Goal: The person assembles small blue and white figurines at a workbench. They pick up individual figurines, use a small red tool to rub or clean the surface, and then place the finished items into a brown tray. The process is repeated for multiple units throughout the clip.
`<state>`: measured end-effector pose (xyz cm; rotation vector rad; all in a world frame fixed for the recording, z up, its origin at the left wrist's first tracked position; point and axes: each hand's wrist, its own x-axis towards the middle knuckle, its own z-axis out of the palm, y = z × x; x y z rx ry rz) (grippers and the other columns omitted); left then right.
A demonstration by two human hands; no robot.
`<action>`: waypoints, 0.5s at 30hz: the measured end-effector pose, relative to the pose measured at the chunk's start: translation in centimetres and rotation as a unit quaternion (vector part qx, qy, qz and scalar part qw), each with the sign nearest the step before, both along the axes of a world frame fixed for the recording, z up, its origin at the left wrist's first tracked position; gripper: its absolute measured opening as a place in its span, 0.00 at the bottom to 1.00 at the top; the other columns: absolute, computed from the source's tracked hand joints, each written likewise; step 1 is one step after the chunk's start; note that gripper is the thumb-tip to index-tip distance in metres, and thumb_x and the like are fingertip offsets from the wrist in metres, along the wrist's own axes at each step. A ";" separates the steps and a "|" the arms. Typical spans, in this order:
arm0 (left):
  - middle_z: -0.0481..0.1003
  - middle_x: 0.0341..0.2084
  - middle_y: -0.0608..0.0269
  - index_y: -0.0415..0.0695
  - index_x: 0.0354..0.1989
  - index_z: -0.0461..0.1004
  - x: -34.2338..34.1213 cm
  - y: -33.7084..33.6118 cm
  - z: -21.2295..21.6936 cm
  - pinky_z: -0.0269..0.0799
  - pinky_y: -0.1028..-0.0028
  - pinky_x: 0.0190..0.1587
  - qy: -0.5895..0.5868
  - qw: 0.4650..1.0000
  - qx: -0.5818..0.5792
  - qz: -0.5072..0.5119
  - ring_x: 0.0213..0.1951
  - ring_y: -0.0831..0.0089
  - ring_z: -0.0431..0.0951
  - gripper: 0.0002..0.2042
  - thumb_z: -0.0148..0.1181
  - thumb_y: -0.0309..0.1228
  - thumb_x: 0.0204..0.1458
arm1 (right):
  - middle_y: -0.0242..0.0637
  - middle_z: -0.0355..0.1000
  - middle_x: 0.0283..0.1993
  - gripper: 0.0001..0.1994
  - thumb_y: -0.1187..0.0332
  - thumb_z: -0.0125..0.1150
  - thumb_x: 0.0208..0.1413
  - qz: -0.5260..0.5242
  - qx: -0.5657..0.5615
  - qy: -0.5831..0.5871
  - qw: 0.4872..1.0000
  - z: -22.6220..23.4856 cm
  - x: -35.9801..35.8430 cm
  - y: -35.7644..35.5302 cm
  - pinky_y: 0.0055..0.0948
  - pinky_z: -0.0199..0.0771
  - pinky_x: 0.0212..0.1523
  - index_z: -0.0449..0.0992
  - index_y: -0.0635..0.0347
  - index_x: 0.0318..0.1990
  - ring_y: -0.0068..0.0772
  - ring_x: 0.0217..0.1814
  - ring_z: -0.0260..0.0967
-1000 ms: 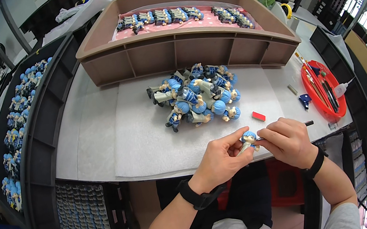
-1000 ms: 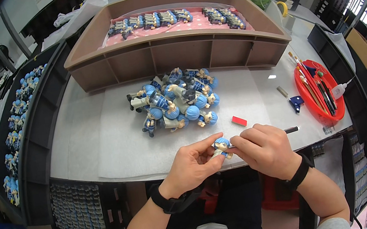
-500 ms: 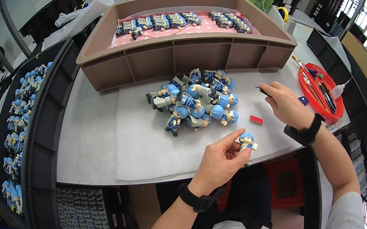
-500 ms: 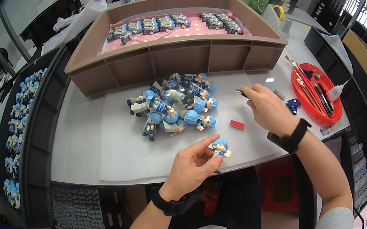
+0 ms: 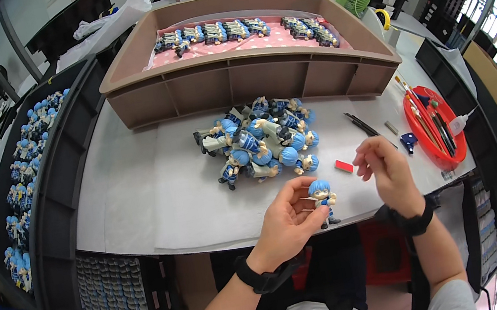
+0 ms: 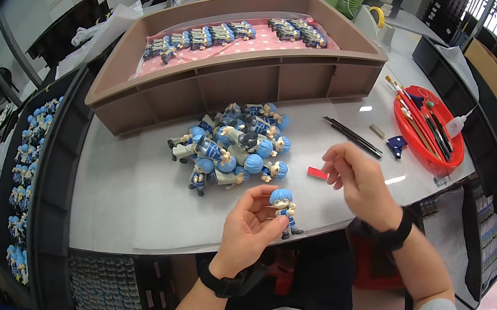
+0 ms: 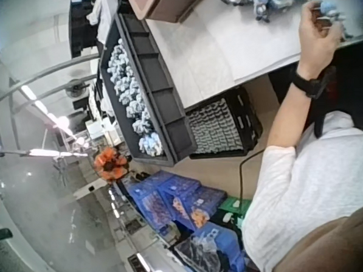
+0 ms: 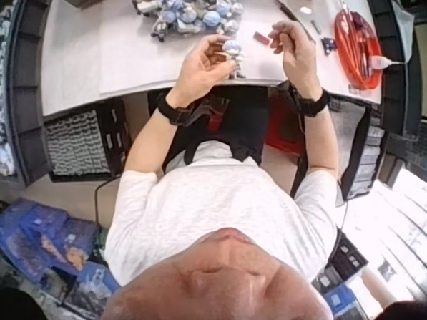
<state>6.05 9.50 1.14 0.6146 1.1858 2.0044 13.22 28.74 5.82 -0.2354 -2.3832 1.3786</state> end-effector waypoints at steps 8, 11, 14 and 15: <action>0.67 0.43 0.60 0.38 0.51 0.58 0.0 0.3 -0.4 0.69 0.78 0.45 -0.004 1.000 0.006 0.021 0.44 0.76 0.70 0.21 0.55 0.17 0.48 | 0.34 0.71 0.26 0.04 0.79 0.59 0.49 -0.044 -0.242 0.035 0.969 -3.4 0.8 -2.6 0.16 0.69 0.23 0.72 0.67 0.33 0.21 0.25 0.70; 0.67 0.43 0.59 0.38 0.51 0.57 0.1 0.3 -0.3 0.68 0.77 0.46 0.007 0.999 0.001 0.032 0.45 0.75 0.70 0.21 0.54 0.17 0.48 | 0.36 0.72 0.28 0.06 0.81 0.55 0.50 -0.026 -0.254 0.055 0.965 -4.1 0.9 -3.0 0.17 0.71 0.26 0.71 0.67 0.37 0.22 0.28 0.71; 0.67 0.44 0.58 0.37 0.53 0.57 0.1 0.2 0.0 0.67 0.77 0.48 0.003 0.999 0.000 0.042 0.47 0.74 0.70 0.22 0.53 0.17 0.49 | 0.39 0.71 0.33 0.10 0.82 0.50 0.52 0.000 -0.302 0.078 0.950 -3.9 0.6 -3.5 0.19 0.72 0.29 0.68 0.68 0.43 0.25 0.31 0.71; 0.67 0.45 0.57 0.37 0.54 0.56 0.1 0.2 0.1 0.67 0.76 0.48 -0.002 0.999 0.000 0.046 0.48 0.73 0.69 0.22 0.53 0.17 0.49 | 0.40 0.71 0.34 0.11 0.82 0.49 0.53 0.014 -0.298 0.090 0.950 -4.2 0.5 -3.5 0.19 0.72 0.31 0.67 0.68 0.44 0.25 0.32 0.71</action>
